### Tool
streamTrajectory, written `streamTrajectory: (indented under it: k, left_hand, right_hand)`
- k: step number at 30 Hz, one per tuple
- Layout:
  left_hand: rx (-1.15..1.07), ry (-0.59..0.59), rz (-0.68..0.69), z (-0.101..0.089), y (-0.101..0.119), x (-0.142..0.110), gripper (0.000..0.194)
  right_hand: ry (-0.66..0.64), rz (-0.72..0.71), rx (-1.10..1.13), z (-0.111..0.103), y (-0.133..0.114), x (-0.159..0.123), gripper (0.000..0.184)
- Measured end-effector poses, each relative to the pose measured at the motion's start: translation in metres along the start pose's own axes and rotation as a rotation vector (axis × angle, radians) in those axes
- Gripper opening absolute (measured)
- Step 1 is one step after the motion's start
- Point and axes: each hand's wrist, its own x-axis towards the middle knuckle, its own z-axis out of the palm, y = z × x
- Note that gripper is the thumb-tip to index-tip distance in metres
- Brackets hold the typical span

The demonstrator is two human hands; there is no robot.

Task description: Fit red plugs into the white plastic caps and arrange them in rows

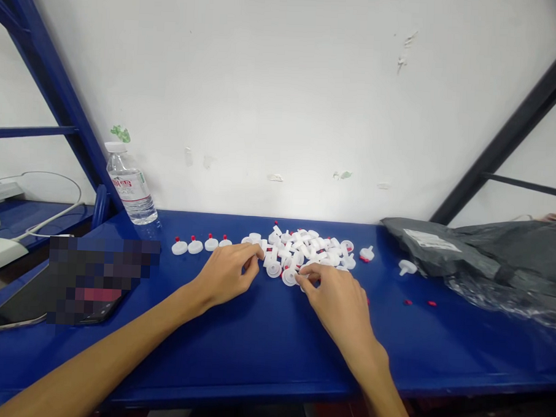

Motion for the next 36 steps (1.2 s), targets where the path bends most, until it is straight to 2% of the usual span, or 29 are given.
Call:
streamTrajectory:
  k: [5, 8, 10, 14, 18, 24, 31, 36]
  left_hand:
    - [-0.070, 0.012, 0.093, 0.003, 0.016, -0.005, 0.021]
    - [-0.092, -0.042, 0.158, 0.006, 0.029, -0.009, 0.022]
    - [-0.083, -0.109, 0.189, 0.009, 0.038, -0.011, 0.022]
    - [-0.067, -0.214, 0.194, 0.024, 0.057, -0.010, 0.025]
    - [-0.084, -0.234, 0.164, 0.044, 0.071, 0.000, 0.029]
    - [-0.108, -0.219, 0.111, 0.060, 0.072, 0.011, 0.021]
    - [-0.157, -0.188, 0.089, 0.054, 0.071, 0.009, 0.013]
    - [-0.258, -0.161, 0.073, 0.049, 0.067, 0.009, 0.013]
  right_hand:
    - [0.034, -0.006, 0.090, -0.009, 0.011, 0.003, 0.021]
    - [0.021, 0.005, 0.250, -0.019, 0.018, 0.005, 0.017]
    - [0.068, 0.037, 0.346, -0.028, 0.022, 0.005, 0.018]
    - [0.170, 0.072, 0.527, -0.044, 0.029, 0.004, 0.025]
    - [0.186, 0.102, 0.645, -0.052, 0.036, 0.002, 0.030]
    - [0.143, 0.083, 0.813, -0.054, 0.043, 0.003, 0.033]
    - [0.170, 0.066, 0.808, -0.055, 0.043, 0.005, 0.047]
    - [0.164, 0.087, 0.758, -0.052, 0.044, 0.006, 0.042]
